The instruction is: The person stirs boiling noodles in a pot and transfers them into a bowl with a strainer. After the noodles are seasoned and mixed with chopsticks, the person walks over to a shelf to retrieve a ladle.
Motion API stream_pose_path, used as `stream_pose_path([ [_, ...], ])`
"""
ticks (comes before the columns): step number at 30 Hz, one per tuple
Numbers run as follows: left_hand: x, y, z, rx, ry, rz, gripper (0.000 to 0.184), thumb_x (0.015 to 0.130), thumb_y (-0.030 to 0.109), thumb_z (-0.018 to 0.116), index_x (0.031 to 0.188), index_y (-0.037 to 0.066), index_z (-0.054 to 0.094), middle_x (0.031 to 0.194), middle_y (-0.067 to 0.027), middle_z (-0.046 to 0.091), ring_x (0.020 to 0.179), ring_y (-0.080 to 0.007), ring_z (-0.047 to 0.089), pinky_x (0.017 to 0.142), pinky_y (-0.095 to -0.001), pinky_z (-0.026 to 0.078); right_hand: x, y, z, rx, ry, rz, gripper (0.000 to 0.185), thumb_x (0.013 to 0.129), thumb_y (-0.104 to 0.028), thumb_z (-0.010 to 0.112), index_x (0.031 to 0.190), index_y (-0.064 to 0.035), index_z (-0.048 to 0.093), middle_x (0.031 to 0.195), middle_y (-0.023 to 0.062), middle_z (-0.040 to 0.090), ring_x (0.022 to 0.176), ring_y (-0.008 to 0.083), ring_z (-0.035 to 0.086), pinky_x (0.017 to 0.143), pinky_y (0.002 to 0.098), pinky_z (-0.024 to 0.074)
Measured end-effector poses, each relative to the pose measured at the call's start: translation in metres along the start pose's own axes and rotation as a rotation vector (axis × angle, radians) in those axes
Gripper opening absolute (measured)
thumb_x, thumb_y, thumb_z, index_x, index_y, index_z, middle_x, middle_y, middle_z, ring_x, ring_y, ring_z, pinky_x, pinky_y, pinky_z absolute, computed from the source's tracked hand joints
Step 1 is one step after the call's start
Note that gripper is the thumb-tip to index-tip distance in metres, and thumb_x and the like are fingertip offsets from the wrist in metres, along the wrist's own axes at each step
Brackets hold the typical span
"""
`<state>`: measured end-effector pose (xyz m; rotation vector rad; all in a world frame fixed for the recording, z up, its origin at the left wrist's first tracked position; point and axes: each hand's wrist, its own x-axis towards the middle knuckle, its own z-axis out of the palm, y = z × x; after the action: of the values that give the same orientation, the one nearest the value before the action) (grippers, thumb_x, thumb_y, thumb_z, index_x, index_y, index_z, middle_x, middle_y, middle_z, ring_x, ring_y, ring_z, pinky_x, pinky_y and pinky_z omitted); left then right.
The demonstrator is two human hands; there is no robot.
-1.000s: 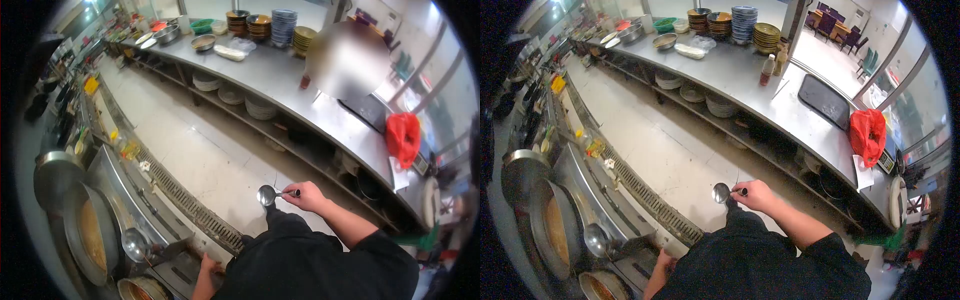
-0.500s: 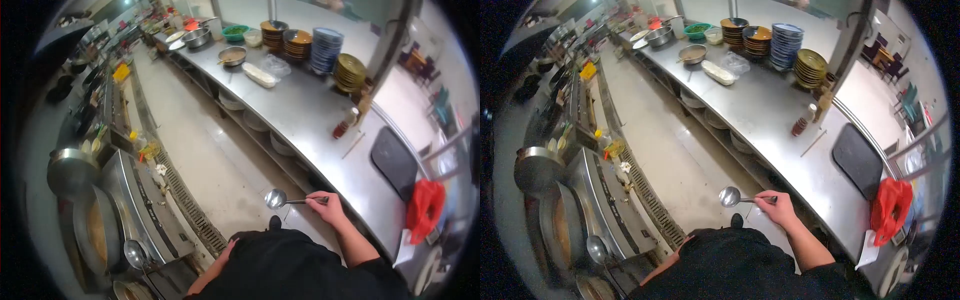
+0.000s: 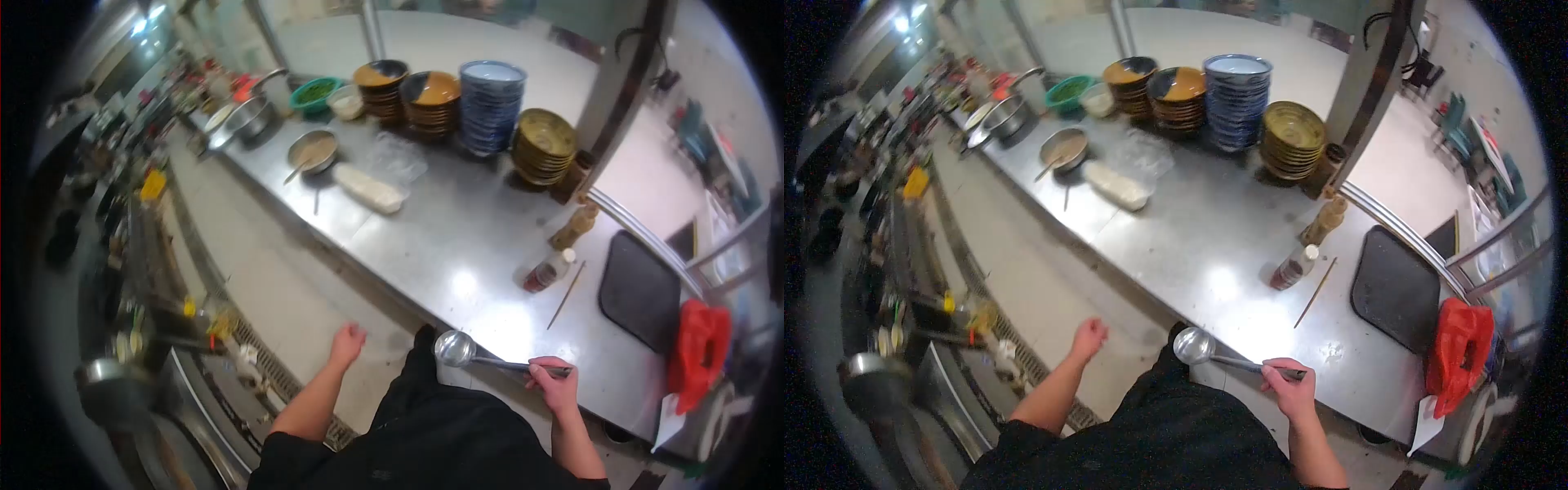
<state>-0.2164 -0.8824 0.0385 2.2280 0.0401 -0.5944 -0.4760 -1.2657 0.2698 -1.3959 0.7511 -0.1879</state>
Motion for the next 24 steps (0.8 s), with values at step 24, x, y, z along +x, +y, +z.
stream_pose_path([
  [24,0.175,0.473,0.039,0.513,-0.778,1.404,0.031,0.083,0.031,0.060,0.105,0.009,0.062,0.094,-0.0138,0.065,0.087,-0.0350,0.061,0.076,-0.0432,0.049,0.085,-0.063,0.120,0.012,0.352,0.007,0.016,0.083,-0.009,0.067,0.093,0.0038,0.066,0.073,0.0110,0.067,0.057,0.0163,0.063,0.053,0.0248,0.0476],
])
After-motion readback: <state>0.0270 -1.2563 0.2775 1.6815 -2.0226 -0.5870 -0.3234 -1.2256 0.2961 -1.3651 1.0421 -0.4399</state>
